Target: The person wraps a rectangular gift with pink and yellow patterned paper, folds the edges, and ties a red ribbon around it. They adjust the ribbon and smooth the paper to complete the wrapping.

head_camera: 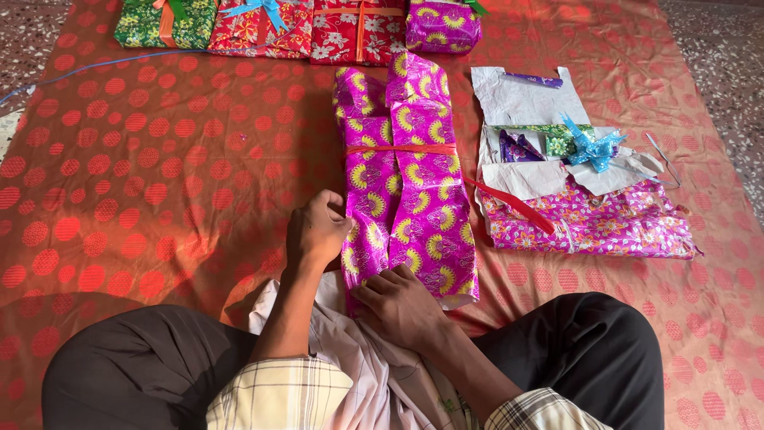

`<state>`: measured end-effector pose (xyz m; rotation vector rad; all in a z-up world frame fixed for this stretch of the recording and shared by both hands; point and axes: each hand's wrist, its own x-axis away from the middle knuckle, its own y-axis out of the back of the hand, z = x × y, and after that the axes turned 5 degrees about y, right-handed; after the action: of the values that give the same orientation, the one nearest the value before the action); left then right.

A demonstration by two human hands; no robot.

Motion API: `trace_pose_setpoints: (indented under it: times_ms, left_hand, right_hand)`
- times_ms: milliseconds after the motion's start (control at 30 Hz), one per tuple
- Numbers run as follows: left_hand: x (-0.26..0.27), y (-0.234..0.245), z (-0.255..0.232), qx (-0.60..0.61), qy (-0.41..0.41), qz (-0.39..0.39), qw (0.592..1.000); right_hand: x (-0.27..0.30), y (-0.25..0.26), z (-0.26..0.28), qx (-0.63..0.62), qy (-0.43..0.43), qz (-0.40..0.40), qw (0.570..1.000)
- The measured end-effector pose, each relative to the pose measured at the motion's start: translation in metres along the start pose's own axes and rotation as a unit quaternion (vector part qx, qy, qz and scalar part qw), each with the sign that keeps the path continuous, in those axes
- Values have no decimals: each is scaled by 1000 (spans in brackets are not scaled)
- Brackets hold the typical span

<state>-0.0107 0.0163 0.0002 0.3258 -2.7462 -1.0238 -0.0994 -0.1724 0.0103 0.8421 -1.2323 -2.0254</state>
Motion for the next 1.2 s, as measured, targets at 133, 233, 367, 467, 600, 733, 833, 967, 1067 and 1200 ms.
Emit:
trace_pose_setpoints:
  times_ms: [133,233,367,467,600,733,833,967,1067,1200]
  left_hand:
    - [-1,1,-4,13,27,24,999]
    - [0,1,-6,5,31,20,999]
    - [2,1,-10,14,20,19,1000]
    - [2,0,-13,22,14,16,1000]
    - [2,-1,-16,23,27,14,999]
    - [3,-3,-14,41,18,-2,999]
    - [1,-5,-11,64,22,-4,998]
    - [-2,-8,-5,89,41,11,995]
    - [-8,-10,-4,193,118,52,973]
    - [-23,-10,-5,329,230,82,912]
  right_hand:
    - [-2,7,6,21,14,-43,999]
    - [-4,6,7,37,12,-47,998]
    - [-4,-3,6,51,-19,-33,998]
    - [-2,-7,4,39,-42,-33,998]
    - [-3,-7,0,15,-57,-6,998]
    - [-2,-2,-2,-9,-55,9,998]
    - [-2,2,-3,-7,-47,19,999]
    - [-3,10,-2,-21,-35,29,999]
    - [-1,17,0,-41,-38,29,998]
    - [3,26,-4,-73,-60,5,996]
